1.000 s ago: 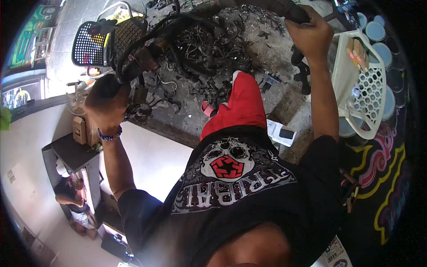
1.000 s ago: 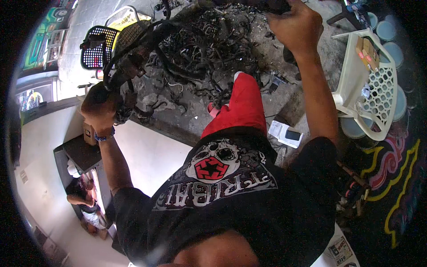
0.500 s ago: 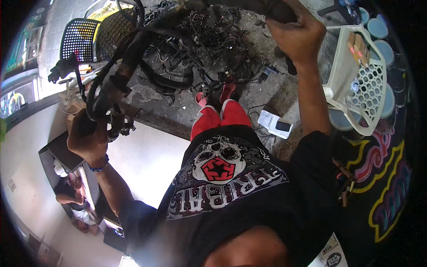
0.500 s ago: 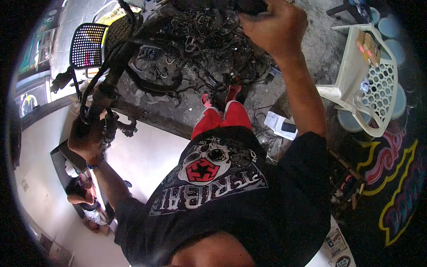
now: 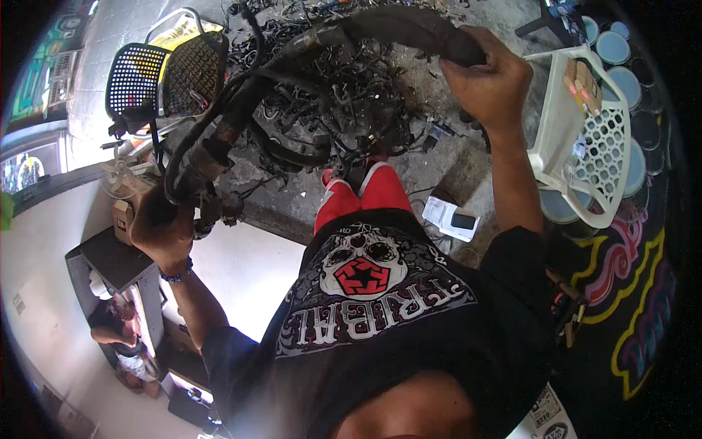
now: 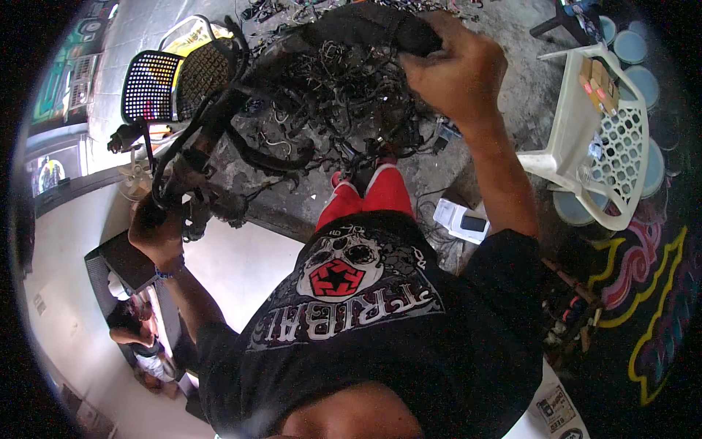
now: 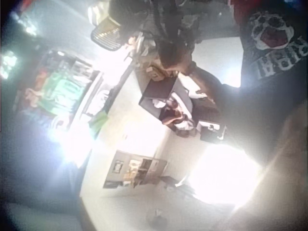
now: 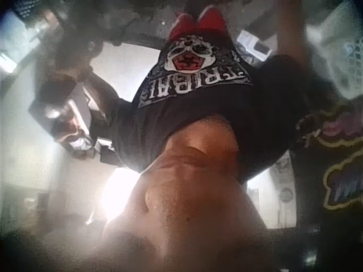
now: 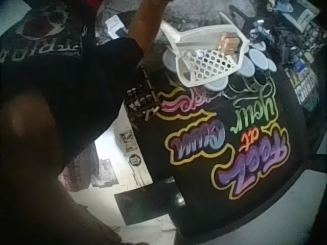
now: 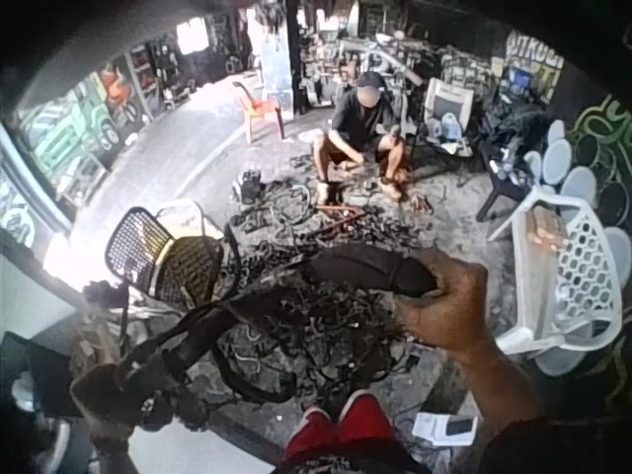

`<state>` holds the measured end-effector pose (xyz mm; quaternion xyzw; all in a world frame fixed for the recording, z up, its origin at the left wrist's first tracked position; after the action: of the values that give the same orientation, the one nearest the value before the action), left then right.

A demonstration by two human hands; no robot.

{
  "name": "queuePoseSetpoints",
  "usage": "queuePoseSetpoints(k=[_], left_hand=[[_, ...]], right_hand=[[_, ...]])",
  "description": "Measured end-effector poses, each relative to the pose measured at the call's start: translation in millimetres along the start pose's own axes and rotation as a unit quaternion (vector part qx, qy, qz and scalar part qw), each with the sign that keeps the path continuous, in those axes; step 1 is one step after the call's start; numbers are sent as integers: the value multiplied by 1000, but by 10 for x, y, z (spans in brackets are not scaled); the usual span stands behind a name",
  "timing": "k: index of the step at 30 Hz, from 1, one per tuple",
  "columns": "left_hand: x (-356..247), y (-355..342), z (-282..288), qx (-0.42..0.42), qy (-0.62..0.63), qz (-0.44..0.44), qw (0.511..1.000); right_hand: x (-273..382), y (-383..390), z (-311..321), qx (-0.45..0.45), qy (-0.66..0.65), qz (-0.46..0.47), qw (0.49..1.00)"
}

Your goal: Repairing and sorting an automotive wiring harness using pliers and a utility knife.

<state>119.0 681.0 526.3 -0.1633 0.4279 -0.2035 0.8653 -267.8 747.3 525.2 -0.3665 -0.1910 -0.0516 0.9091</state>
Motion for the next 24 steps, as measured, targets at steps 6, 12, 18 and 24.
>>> queuePoseSetpoints(k=[6, 12, 18, 24], left_hand=[[147, 39, 53, 24, -37, 24, 999], [228, 101, 37, 11, 22, -1, 1000], [144, 229, 73, 16, -24, -4, 1000], [193, 279, 64, 55, -68, 6, 996]], right_hand=[[-24, 30, -64, -15, -2, 18, 1000], [-6, 267, -23, -3, -17, -54, 998], [38, 365, -46, 28, -14, -54, 998], [68, 417, -109, 23, -32, -54, 998]])
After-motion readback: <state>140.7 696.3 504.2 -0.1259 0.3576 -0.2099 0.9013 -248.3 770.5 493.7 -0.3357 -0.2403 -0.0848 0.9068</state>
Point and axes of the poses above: each hand's wrist, its own y-axis away from the middle knuckle, its own z-axis out of the back of the hand, x = y × z, the point moved 4 cm from there along -y, towards the middle knuckle, and after that the axes turned 3 degrees about y, right-handed, at the moved point
